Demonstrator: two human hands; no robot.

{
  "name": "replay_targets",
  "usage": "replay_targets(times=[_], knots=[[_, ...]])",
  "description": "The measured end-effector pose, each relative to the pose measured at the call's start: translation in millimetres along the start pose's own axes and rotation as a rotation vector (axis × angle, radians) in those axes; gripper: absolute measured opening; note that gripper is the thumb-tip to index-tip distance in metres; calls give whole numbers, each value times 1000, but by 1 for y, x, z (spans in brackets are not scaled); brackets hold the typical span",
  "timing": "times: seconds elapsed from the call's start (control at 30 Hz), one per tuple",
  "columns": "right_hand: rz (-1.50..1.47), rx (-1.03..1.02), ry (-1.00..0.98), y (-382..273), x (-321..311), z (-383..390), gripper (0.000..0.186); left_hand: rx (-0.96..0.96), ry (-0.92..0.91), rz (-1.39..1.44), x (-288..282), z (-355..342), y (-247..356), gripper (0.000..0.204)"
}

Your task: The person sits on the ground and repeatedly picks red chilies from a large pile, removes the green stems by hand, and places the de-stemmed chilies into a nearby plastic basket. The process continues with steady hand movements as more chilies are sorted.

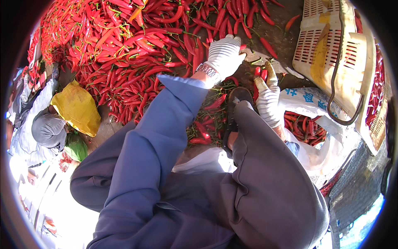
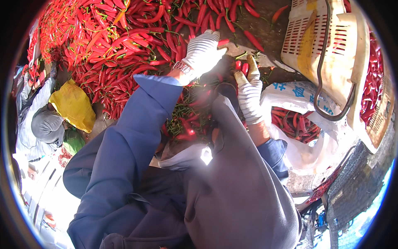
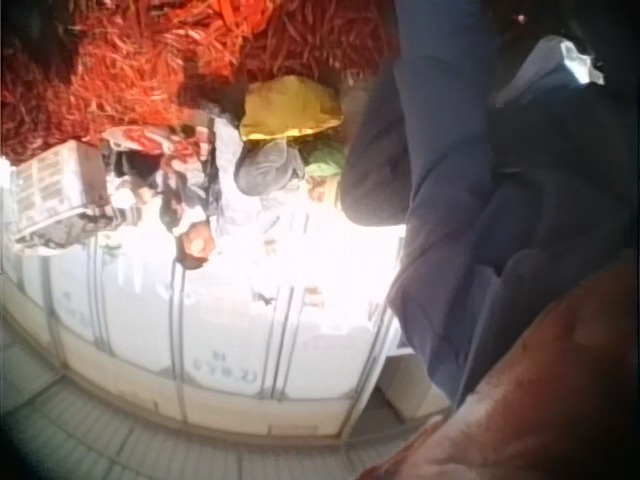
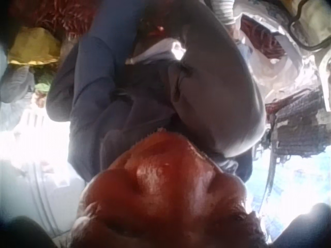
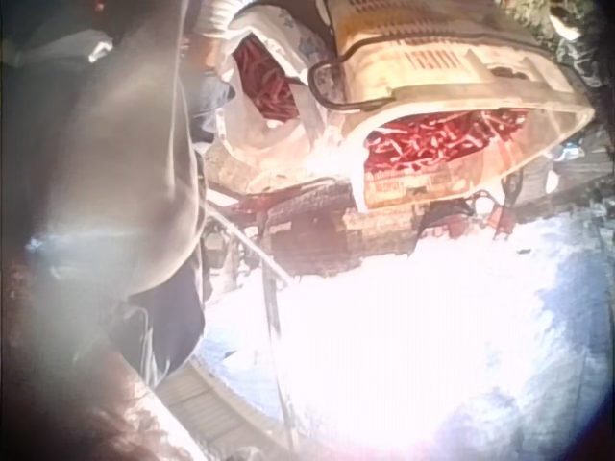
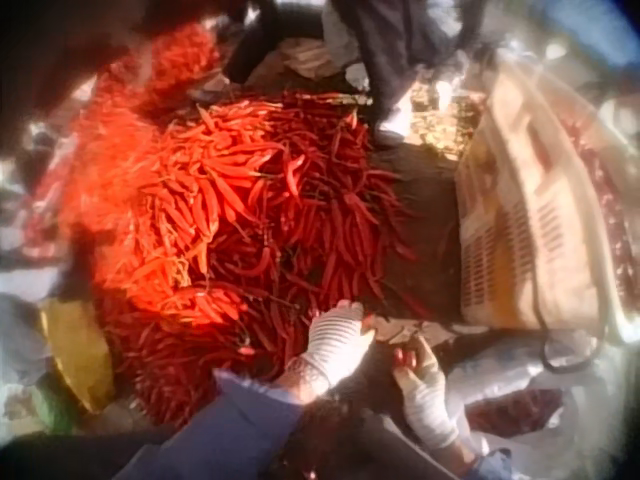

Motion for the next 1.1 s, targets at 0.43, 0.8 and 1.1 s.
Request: replay_targets(times=[0.43,0.8,1.1], knots=[[546,-161,-7,-13,21,-22,63,-376,-86,1301,3,38,-7,32],[855,-31,-290,-7,40,1,74,-478,-103,1051,14,80,3,35],[947,-83,-433,-33,38,-7,74,6,-108,479,7,70,-29,32]])
Point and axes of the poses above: each hand's wrist, its own z-axis away from the middle knuckle, its own x-axis out of the palm, y = z × x, the point moved 1 cm from there along -z, towards the middle knuckle, and after that the axes turned 2 degrees about -y, right-handed, at the moved point
